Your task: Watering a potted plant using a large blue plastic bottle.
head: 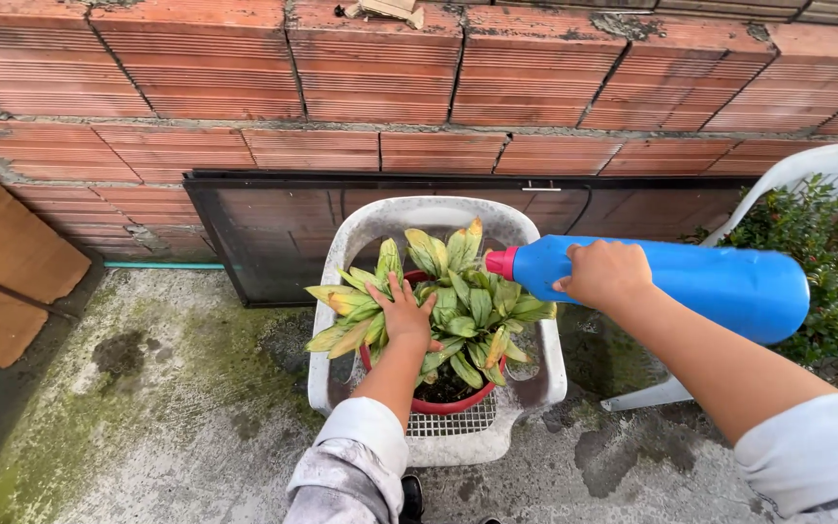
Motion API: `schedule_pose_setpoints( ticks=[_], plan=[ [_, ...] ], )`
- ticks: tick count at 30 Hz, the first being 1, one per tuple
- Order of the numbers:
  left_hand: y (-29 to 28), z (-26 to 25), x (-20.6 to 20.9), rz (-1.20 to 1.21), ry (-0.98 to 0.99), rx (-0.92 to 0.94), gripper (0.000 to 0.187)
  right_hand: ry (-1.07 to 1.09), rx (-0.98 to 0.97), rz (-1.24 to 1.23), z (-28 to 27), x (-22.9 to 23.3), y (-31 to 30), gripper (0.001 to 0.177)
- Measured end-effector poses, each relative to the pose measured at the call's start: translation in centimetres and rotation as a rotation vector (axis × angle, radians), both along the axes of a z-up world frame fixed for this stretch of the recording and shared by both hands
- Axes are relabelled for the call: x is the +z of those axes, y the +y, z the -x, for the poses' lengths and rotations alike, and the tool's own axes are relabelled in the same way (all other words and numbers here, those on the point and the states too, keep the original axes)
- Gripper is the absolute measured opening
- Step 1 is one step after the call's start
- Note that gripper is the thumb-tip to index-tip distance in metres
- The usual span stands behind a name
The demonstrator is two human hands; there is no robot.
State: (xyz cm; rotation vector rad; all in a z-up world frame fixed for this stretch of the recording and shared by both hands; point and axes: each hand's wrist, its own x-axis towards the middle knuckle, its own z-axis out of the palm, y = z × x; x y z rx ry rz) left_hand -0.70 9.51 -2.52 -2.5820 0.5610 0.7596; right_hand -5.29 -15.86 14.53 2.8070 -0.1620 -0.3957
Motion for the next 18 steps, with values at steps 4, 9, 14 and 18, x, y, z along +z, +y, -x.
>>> schedule_pose_setpoints(
  ticks=[4, 9, 14, 18],
  plan=[
    [0.2, 0.0, -0.1, 0.011, -0.003, 0.007, 0.115, -0.024, 0.094, 0.061, -1.4, -1.0, 0.6, 0.054],
    [0.0, -0.1, 0.0, 0.018, 0.023, -0.011, 0.115, -0.068, 0.122, 0.045, -3.2, 0.7, 2.9, 0.045],
    [0.0, -0.2, 0.5, 0.014, 0.035, -0.015, 0.115, -0.102, 0.205, 0.076, -4.4, 0.8, 3.9, 0.044],
    [0.0, -0.4, 0.1, 0.012, 0.047, -0.019, 0.116, -0.064, 0.19, 0.108, -4.6, 0.8, 2.9, 0.043]
  ],
)
